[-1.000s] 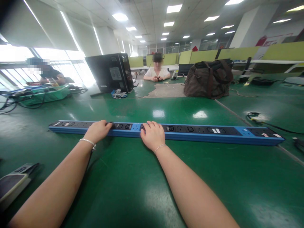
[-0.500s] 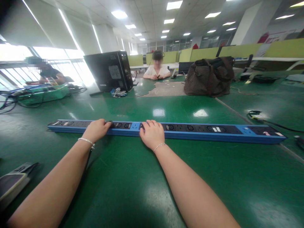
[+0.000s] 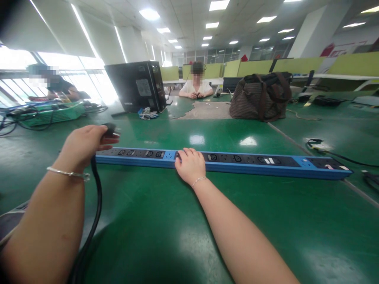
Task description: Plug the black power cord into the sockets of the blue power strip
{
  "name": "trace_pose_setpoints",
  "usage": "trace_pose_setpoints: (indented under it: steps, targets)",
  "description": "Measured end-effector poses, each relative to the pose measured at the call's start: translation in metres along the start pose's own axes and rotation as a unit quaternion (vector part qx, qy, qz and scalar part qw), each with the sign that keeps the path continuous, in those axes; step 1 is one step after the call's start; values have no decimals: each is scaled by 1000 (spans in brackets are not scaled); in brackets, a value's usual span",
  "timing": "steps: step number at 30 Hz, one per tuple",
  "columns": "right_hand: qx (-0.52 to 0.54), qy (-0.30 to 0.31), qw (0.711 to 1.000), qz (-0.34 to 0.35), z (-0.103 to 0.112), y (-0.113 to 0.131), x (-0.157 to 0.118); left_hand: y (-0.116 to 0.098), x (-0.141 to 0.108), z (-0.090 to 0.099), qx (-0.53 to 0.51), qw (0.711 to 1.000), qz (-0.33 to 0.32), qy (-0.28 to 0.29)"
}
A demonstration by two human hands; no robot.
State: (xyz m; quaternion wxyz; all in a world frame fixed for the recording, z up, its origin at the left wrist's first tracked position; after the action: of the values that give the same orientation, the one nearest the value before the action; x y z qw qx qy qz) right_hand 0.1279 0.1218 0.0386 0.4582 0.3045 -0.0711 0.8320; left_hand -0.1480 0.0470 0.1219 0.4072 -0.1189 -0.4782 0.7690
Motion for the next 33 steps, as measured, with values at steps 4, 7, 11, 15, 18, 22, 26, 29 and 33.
trace_pose_setpoints:
  steps: [4, 7, 11, 15, 18, 22, 26, 29, 33]
  targets:
    - [-1, 6, 1000, -2, -2, 0, 0, -4, -14, -43, 98, 990, -30, 93]
    - [0, 4, 1000, -1, -1, 1, 0, -15, -26, -75, 217, 965, -97, 110]
    - [4, -1, 1000, -1, 1, 1, 0, -27, -42, -111, 272, 942, -147, 128]
    - [11, 2, 1000, -6, 0, 1, 0, -27, -45, -128, 301, 935, -145, 120]
    - [16, -1, 1000, -7, 0, 1, 1, -26, -45, -137, 309, 932, -145, 123]
    - [18, -3, 1000, -9, 0, 0, 0, -28, -48, -146, 314, 929, -155, 119]
    - [16, -5, 1000, -8, 0, 1, 1, -31, -51, -152, 320, 925, -162, 126]
    - [16, -2, 1000, -10, -1, 1, 1, -33, -52, -154, 323, 923, -162, 131]
    - [23, 8, 1000, -9, 0, 2, 0, -35, -54, -156, 322, 923, -160, 135]
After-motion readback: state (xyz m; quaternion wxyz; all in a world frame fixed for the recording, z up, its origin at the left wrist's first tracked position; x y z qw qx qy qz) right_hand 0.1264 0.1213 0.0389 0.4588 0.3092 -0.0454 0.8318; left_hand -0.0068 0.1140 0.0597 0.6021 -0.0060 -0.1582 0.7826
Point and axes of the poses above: each hand's wrist, its own x-axis towards the middle knuckle, its own z-axis out of the back of the hand, y = z × x, the point moved 10 cm from there along x, towards the middle knuckle, and after that the axes turned 2 degrees about -y, right-handed, at the moved point
